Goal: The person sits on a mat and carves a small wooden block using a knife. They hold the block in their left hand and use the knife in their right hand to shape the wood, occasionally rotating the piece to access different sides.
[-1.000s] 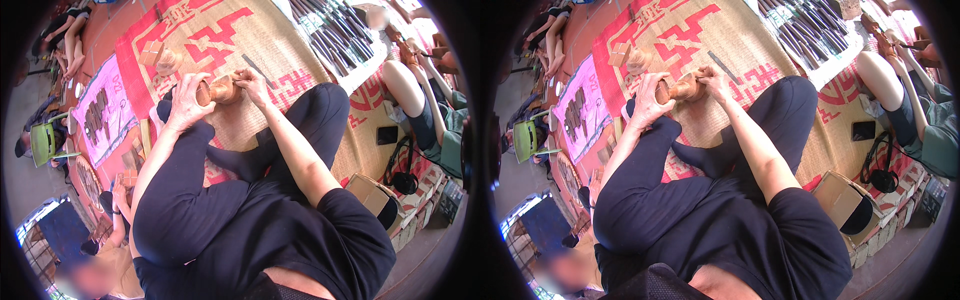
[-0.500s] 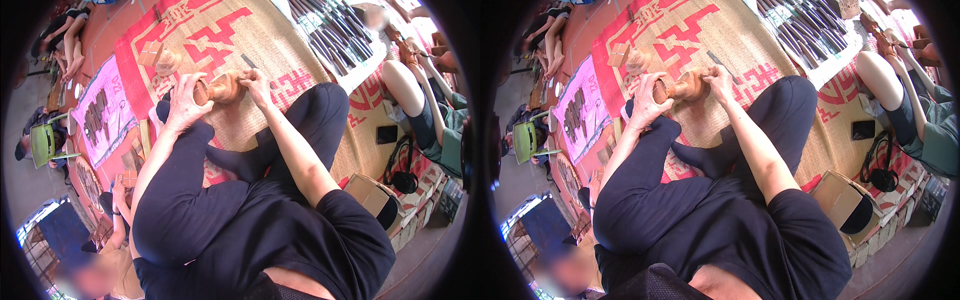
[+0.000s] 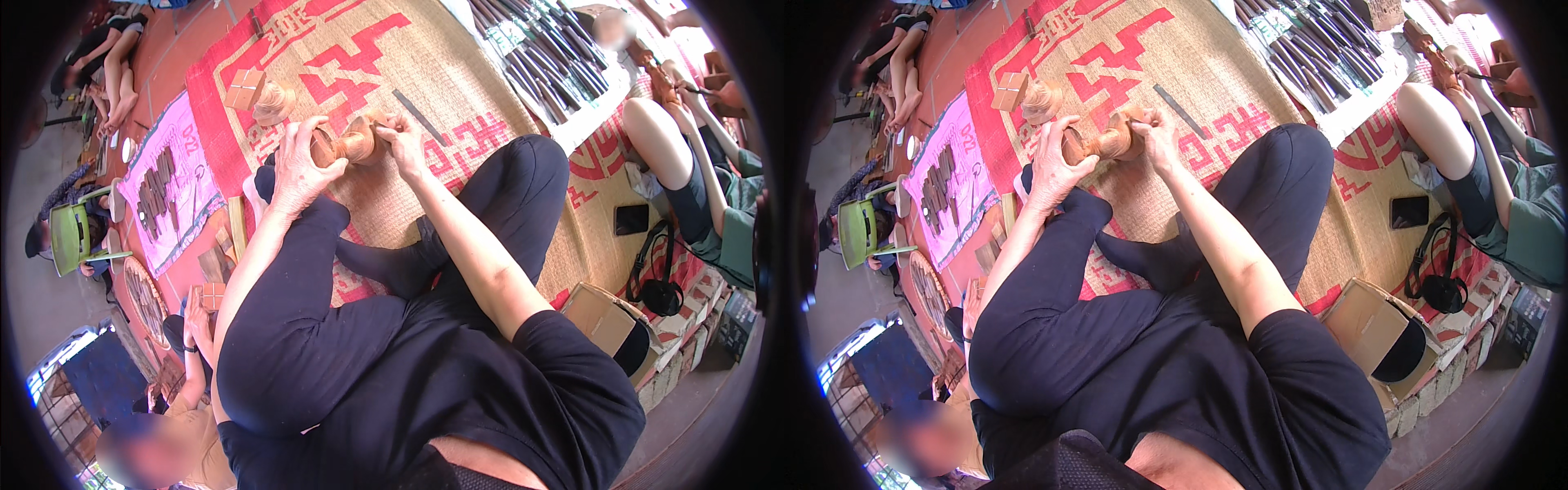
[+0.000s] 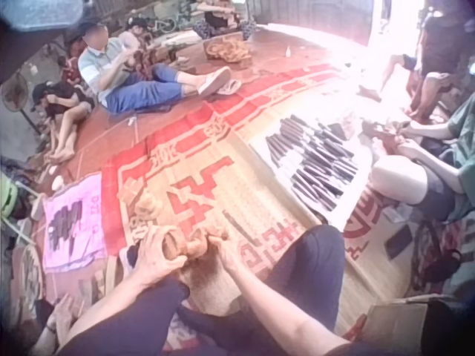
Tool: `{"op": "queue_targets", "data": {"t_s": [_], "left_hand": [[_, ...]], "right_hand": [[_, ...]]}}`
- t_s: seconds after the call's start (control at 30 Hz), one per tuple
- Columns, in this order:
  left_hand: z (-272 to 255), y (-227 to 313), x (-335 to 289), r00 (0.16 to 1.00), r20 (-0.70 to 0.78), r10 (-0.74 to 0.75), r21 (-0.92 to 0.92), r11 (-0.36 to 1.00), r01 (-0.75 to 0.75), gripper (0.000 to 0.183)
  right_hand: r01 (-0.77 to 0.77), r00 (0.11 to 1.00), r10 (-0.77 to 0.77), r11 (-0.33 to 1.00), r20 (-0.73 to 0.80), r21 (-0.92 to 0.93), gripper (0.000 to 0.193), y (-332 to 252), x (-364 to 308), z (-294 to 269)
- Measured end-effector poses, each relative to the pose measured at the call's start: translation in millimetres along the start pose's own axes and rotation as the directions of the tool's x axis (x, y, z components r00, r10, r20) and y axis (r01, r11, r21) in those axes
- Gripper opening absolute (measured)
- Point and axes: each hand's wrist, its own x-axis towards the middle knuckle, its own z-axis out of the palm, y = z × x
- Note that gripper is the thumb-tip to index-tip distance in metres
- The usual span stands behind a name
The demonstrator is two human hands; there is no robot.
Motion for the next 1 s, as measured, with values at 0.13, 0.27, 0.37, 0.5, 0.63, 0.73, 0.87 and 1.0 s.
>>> {"op": "queue_targets", "data": {"t_s": [0.13, 0.27, 0.37, 0.5, 0.63, 0.73, 0.87, 1.0], "left_hand": [[0, 5, 2, 1.000, 0.014, 0.011, 0.002, 1.000, -0.011, 0.073], [-2, 5, 2, 1.000, 0.020, 0.010, -0.015, 1.000, -0.010, 0.073], [-2, 2, -1, 0.999, 0.032, 0.001, 0.000, 1.000, -0.001, 0.074], [0, 1, 1, 1.000, 0.003, 0.012, -0.017, 1.000, -0.012, 0.075], [-3, 3, 0, 1.000, 0.028, 0.005, -0.018, 1.000, -0.005, 0.074], [-2, 5, 4, 0.999, 0.031, -0.023, -0.026, 0.999, 0.024, 0.075], [-2, -2, 0, 1.000, 0.016, -0.018, -0.036, 0.999, 0.018, 0.074], [-2, -1, 1, 1.000, 0.004, -0.019, -0.021, 1.000, 0.019, 0.073]], "right_hand": [[0.206, 0.978, -0.206, 0.971, 0.011, -0.119, 0.015, 32, 2, 0], [-0.054, 0.996, 0.042, 0.987, -0.083, -0.152, 0.012, 18, 7, -4], [-0.131, 0.989, 0.140, 0.976, -0.044, 0.172, 0.013, -1, 0, 4], [0.139, 0.990, -0.139, 0.984, 0.004, -0.113, 0.014, 26, 0, 1], [0.202, 0.978, -0.208, 0.910, 0.023, -0.362, 0.017, 14, -3, 3], [0.062, 0.992, -0.097, 0.930, -0.079, -0.362, 0.018, 13, 7, -3], [-0.069, 0.995, 0.073, 0.997, -0.075, 0.044, 0.021, 12, 11, -1], [0.100, 0.994, -0.107, 0.976, -0.026, -0.193, 0.023, 11, -1, 13]]}}
